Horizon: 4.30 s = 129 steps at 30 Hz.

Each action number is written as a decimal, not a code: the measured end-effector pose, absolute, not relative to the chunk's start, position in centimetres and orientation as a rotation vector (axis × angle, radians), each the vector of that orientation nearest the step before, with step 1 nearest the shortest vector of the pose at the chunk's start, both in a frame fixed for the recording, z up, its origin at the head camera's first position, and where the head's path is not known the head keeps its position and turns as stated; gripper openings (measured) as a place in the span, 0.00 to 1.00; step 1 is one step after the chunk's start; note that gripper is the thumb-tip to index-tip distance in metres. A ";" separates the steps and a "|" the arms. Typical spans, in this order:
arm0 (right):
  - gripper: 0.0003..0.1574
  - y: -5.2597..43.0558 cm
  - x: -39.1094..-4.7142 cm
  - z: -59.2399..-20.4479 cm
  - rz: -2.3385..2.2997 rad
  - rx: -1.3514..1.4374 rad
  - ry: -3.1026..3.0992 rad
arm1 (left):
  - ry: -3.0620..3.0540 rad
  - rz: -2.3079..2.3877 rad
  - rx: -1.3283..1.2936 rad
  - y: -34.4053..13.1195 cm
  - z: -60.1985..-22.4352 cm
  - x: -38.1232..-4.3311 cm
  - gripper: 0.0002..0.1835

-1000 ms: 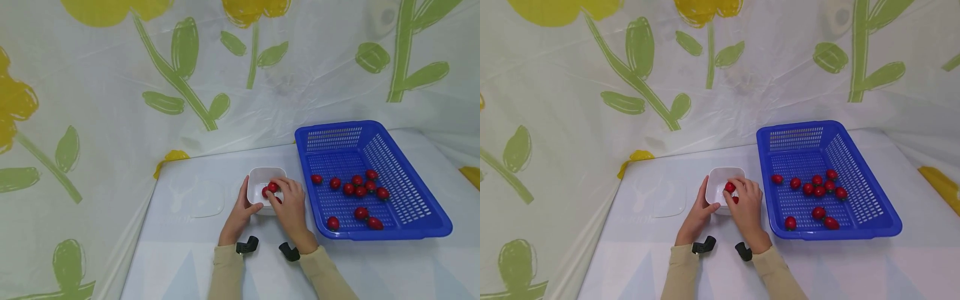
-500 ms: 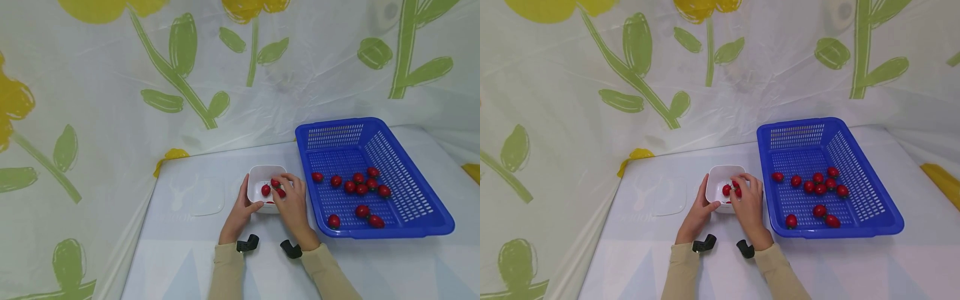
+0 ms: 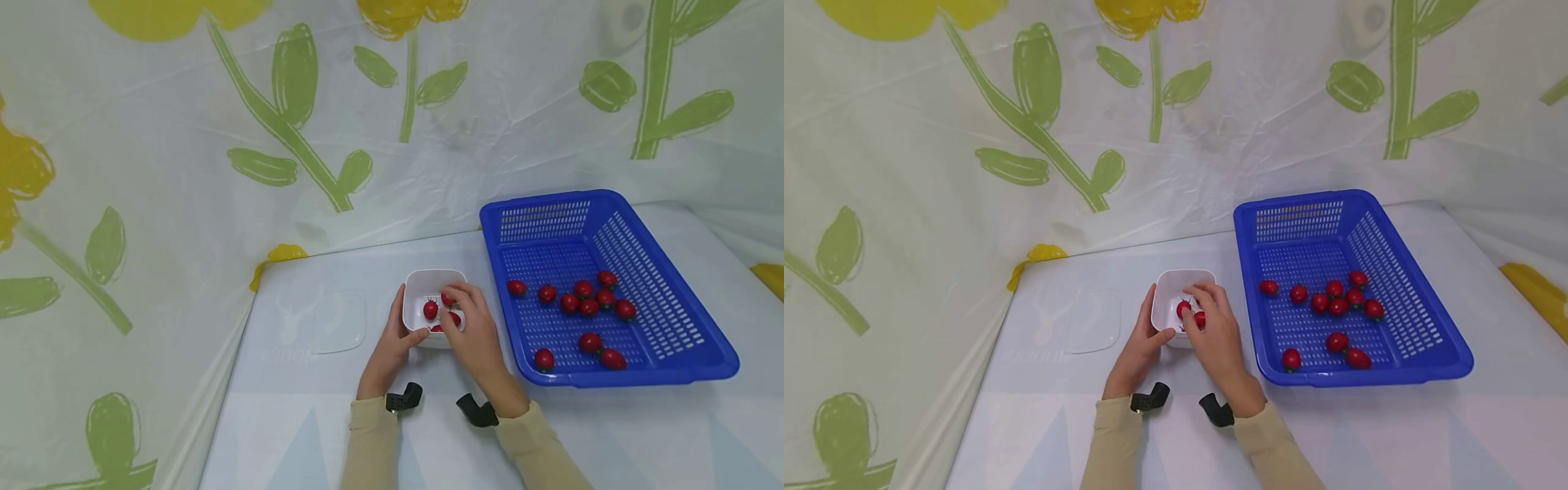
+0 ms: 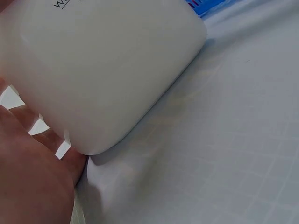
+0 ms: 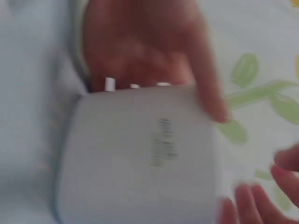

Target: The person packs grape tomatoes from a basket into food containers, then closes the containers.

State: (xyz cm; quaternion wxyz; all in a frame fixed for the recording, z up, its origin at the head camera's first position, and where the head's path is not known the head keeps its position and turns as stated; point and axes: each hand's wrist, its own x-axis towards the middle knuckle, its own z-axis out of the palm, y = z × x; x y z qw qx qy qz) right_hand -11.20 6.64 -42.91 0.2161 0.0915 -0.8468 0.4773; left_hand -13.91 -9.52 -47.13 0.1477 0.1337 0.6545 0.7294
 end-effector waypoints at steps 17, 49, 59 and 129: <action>0.17 10.2 -9.4 -38.4 1.174 0.765 -2.693 | 1.895 2.100 0.372 -9.5 -48.5 -14.3 0.44; 0.18 19.6 -13.8 -36.4 0.792 0.859 -2.994 | 1.938 2.064 0.428 -9.8 -46.4 -13.6 0.46; 0.16 22.6 -16.7 -38.6 0.982 0.791 -3.096 | 1.919 2.082 0.437 -9.7 -46.7 -13.7 0.46; 0.35 23.5 -19.0 -39.2 0.999 0.465 -3.218 | 1.944 2.080 0.441 -9.7 -47.2 -13.5 0.46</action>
